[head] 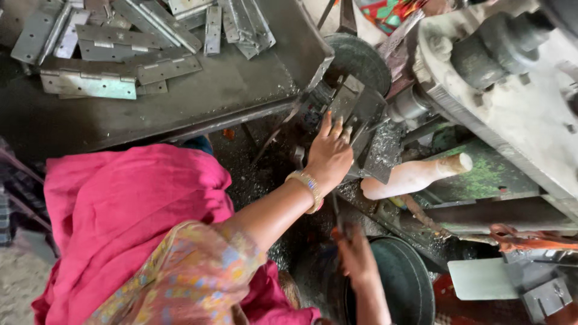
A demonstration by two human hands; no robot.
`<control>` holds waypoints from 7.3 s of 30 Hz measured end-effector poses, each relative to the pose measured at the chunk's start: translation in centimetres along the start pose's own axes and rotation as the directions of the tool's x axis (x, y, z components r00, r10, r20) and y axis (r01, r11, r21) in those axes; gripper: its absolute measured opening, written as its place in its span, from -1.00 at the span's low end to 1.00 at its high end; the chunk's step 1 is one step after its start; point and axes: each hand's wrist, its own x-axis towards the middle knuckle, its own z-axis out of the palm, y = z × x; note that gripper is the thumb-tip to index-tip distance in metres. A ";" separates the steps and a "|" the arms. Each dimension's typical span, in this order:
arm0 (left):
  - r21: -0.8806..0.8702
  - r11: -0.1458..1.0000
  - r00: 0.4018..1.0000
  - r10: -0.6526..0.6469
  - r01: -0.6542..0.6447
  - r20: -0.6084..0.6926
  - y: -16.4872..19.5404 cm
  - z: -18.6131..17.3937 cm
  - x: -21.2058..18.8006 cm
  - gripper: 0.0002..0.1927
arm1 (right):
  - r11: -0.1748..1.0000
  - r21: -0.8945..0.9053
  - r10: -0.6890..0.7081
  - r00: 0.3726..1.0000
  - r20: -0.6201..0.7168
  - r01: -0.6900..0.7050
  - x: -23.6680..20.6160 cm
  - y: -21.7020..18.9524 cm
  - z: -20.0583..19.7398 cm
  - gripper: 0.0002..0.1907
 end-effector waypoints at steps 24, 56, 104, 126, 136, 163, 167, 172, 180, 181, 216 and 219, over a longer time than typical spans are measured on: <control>-0.053 0.996 0.977 -0.078 0.069 -0.200 1.3 0.3 3.1 -0.54 | 0.871 -0.341 -0.410 0.905 -0.114 0.352 1.9 4.5 5.4 -0.46; 0.107 0.618 0.592 -0.668 0.779 -0.451 -32.5 7.6 -4.0 -0.76 | 0.747 -0.295 -0.660 0.608 -0.441 0.596 -3.1 -10.6 -1.6 -0.57; 0.124 0.992 0.992 0.002 -0.018 0.129 0.3 -2.2 -0.7 -0.58 | 0.968 -0.242 -0.080 0.995 -0.057 0.064 -0.7 -0.8 2.6 -0.62; 0.056 0.992 0.978 -0.104 0.116 -0.178 1.1 -0.6 2.0 -0.62 | 0.919 -0.265 -0.331 0.936 -0.115 0.292 0.6 1.8 2.5 -0.68; 0.100 0.990 0.991 -0.085 0.095 -0.104 0.5 -1.2 4.0 -0.60 | 0.996 -0.090 0.025 0.998 -0.052 -0.030 -0.1 -0.5 -0.1 -0.62; -0.101 0.967 0.734 0.106 -0.232 -0.671 4.7 0.6 1.6 -0.77 | 0.836 -0.178 -0.543 0.737 -0.403 0.519 -5.8 -11.8 -2.0 -0.67; -0.700 0.697 0.872 -0.432 0.160 -0.231 5.5 0.0 1.9 -0.79 | 0.872 -0.169 -0.486 0.773 -0.406 0.460 -5.5 -11.3 -2.1 -0.68; -0.243 0.969 0.982 -0.091 0.049 -0.166 2.8 -0.4 -1.1 -0.80 | 0.881 -0.098 -0.465 0.810 -0.356 0.463 -4.8 -10.6 -1.7 -0.68; -0.090 0.991 0.995 -0.102 0.102 0.005 1.5 -1.3 0.1 -0.66 | 0.944 -0.301 -0.220 0.935 -0.280 0.132 -3.3 -7.9 -1.1 -0.54; -0.074 0.990 0.992 -0.120 0.117 -0.036 1.4 -1.4 0.0 -0.65 | 0.960 -0.278 -0.111 0.959 -0.259 0.036 -2.9 -6.7 -0.7 -0.50; 0.006 0.992 0.984 -0.123 0.124 -0.126 1.3 -0.4 3.3 -0.66 | 0.867 -0.456 -0.273 0.957 -0.098 0.201 -0.2 1.4 3.8 -0.53; -0.018 0.993 0.983 -0.118 0.116 -0.143 1.4 -0.8 3.6 -0.68 | 0.888 -0.423 -0.250 0.962 -0.113 0.181 -0.2 1.8 5.3 -0.53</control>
